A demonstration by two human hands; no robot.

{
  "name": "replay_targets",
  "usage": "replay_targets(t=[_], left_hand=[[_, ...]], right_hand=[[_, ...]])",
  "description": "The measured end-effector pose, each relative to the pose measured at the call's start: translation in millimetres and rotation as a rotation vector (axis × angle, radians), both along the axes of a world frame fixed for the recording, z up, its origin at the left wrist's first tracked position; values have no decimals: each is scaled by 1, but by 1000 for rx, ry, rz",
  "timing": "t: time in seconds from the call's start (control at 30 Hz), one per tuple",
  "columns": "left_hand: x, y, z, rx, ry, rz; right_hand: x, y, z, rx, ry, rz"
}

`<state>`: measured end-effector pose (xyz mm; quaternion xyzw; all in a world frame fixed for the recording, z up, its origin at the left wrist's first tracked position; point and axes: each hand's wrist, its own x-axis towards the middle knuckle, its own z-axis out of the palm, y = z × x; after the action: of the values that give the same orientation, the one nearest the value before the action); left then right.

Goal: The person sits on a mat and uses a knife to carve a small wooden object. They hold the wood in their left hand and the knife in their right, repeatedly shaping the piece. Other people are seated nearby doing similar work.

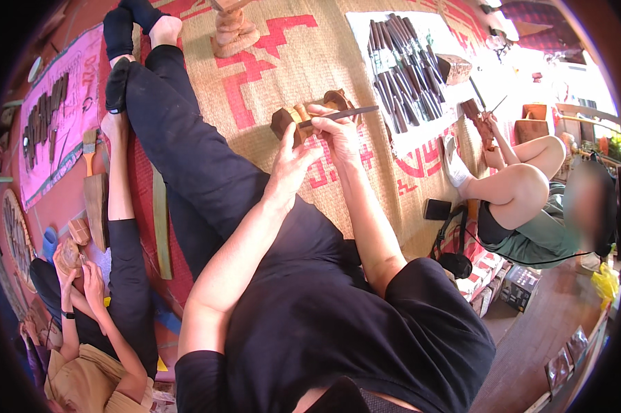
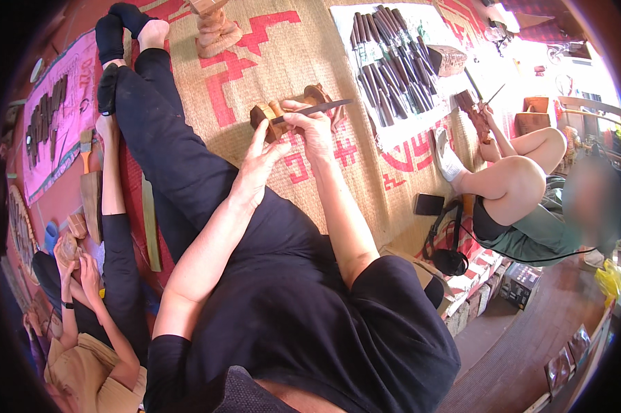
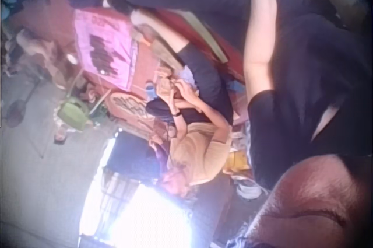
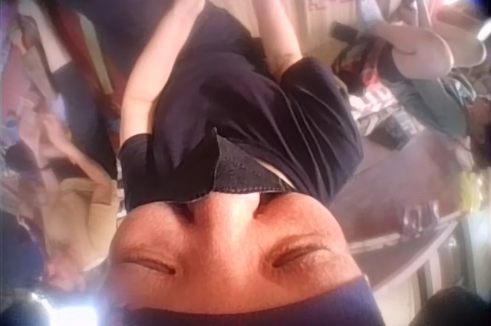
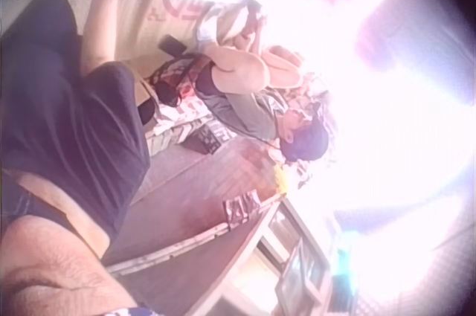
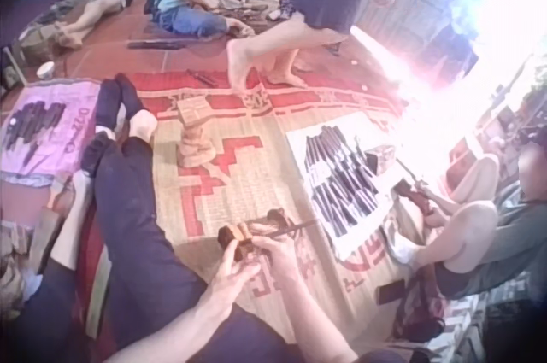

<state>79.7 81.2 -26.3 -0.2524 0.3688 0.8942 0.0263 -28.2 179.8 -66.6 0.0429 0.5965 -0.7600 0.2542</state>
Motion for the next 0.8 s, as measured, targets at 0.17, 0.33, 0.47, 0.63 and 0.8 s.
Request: replay_targets(t=[0.17,0.33,0.47,0.63,0.8], left_hand=[[3,-3,3,-24,-31,-37],[5,-2,-2,11,-7,-10],[5,-1,-3,-51,30,-33],[2,0,-11,-1,31,-33],[3,2,-3,-24,114,-66]], right_hand=[[-2,5,-3,93,31,-58],[12,-3,7,30,26,28],[14,0,-3,2,57,0],[-7,13,-16,98,70,11],[5,6,15,18,45,82]])
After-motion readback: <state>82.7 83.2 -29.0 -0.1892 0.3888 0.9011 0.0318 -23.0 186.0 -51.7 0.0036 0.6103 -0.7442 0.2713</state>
